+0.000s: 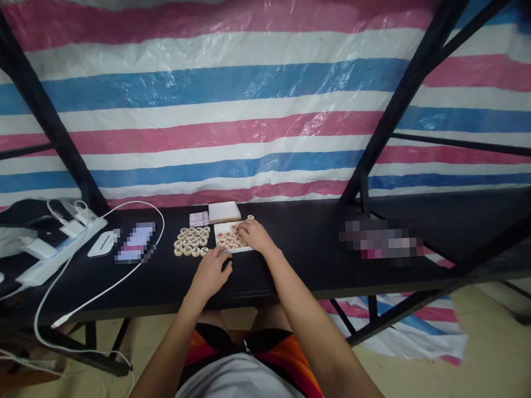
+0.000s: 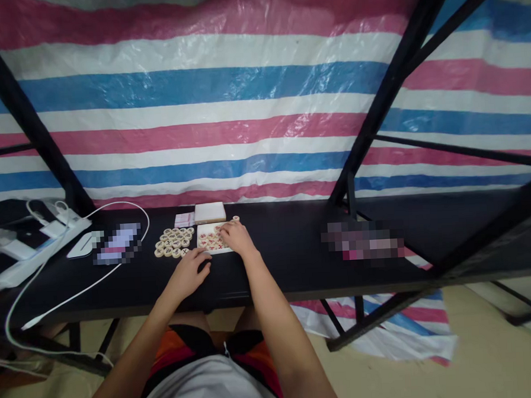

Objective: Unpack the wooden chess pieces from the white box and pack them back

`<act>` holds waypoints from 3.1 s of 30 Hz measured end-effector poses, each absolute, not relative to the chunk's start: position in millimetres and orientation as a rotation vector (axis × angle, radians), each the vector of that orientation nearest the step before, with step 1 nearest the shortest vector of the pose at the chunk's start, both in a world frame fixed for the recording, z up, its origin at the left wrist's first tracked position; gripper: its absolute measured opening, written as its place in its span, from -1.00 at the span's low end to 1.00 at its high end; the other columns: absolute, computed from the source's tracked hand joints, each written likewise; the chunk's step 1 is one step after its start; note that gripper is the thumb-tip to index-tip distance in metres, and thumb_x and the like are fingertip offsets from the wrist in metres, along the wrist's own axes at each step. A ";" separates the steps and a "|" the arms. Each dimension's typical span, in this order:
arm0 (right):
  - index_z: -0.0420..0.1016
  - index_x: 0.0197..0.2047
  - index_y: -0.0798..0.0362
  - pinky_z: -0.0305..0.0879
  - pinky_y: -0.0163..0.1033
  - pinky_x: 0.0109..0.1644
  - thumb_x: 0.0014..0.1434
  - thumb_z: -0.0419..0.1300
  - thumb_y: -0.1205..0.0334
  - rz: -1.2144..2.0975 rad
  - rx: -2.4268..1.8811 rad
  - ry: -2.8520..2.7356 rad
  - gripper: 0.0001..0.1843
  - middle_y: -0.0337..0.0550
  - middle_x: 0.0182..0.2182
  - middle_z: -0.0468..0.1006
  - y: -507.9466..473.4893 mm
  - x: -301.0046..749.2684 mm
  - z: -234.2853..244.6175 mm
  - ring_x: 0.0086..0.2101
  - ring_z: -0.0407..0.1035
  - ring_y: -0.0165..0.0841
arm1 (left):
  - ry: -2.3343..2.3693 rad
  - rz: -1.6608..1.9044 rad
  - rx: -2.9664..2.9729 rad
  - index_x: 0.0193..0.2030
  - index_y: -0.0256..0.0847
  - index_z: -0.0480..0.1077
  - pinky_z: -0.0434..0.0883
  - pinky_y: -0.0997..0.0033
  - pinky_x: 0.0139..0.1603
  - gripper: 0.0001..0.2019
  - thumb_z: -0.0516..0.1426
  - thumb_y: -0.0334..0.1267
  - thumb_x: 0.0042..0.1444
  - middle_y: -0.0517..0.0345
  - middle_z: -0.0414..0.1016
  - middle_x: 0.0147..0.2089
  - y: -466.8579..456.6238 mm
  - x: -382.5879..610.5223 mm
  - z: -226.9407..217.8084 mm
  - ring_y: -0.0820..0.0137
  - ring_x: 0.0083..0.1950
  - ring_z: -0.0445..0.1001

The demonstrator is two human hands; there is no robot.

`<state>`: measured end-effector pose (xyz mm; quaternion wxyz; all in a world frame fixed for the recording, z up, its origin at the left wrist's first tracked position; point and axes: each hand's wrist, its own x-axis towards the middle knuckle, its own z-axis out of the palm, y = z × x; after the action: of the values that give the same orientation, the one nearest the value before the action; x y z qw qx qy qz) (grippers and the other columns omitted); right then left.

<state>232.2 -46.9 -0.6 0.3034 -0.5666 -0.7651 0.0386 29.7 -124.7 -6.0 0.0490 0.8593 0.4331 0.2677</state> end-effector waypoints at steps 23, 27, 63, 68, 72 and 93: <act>0.42 0.12 -0.07 0.18 -0.12 0.11 0.20 0.03 0.29 0.024 -1.984 -1.924 -0.57 -0.08 0.18 0.33 -49.3 255.8 -2.1 0.11 0.21 -0.17 | 1.307 0.836 2.618 -0.11 -0.19 0.45 0.36 0.16 0.10 -0.80 0.05 -0.32 0.19 0.01 0.41 0.02 -124.8 29.8 -5.6 0.22 0.03 0.40; 0.46 -0.02 0.01 0.21 -0.15 0.03 0.22 0.07 0.17 0.009 -2.070 -1.817 -0.70 -0.03 -0.01 0.49 -53.8 253.5 1.9 -0.02 0.33 -0.20 | 1.304 0.841 2.617 -0.11 -0.18 0.45 0.35 0.14 0.10 -0.80 0.05 -0.31 0.19 0.01 0.41 0.03 -125.1 29.6 -5.7 0.22 0.04 0.39; 0.51 -0.01 0.08 0.16 -0.20 0.08 0.29 -0.07 0.26 -0.165 -1.660 -2.100 -0.63 0.01 0.03 0.47 -40.3 221.7 28.0 0.01 0.27 -0.23 | 1.312 0.791 2.623 -0.10 -0.21 0.46 0.35 0.12 0.12 -0.79 0.04 -0.32 0.19 -0.04 0.40 0.07 -126.2 30.3 -4.3 0.20 0.06 0.39; 0.28 0.25 0.04 0.12 -0.18 0.17 0.24 -0.07 0.37 -0.075 -1.826 -1.958 -0.49 -0.06 0.24 0.25 -25.1 259.7 3.6 0.15 0.14 -0.27 | 1.309 0.799 2.620 -0.11 -0.21 0.46 0.34 0.12 0.13 -0.79 0.04 -0.32 0.19 -0.04 0.41 0.06 -126.6 30.4 -3.8 0.19 0.06 0.39; 0.36 0.17 0.02 0.18 -0.18 0.11 0.24 -0.01 0.29 0.029 -1.931 -1.974 -0.57 -0.06 0.17 0.35 -18.8 264.9 -9.0 0.09 0.23 -0.24 | 1.318 0.799 2.611 -0.10 -0.19 0.46 0.35 0.12 0.11 -0.79 0.04 -0.32 0.19 -0.02 0.41 0.06 -126.7 30.3 -2.7 0.20 0.06 0.40; 0.48 -0.10 0.08 0.17 -0.34 -0.09 0.18 0.13 0.35 0.249 -1.421 -2.304 -0.79 -0.12 -0.20 0.51 -20.8 182.7 21.7 -0.20 0.37 -0.40 | 1.305 0.830 2.606 -0.10 -0.18 0.46 0.35 0.13 0.11 -0.79 0.05 -0.31 0.19 0.00 0.40 0.03 -124.6 29.4 -6.8 0.21 0.04 0.39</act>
<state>182.7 -20.8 21.7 0.2100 -0.5112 -0.8286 0.0895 29.4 -124.6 -6.8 0.0559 0.8587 0.4299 0.2734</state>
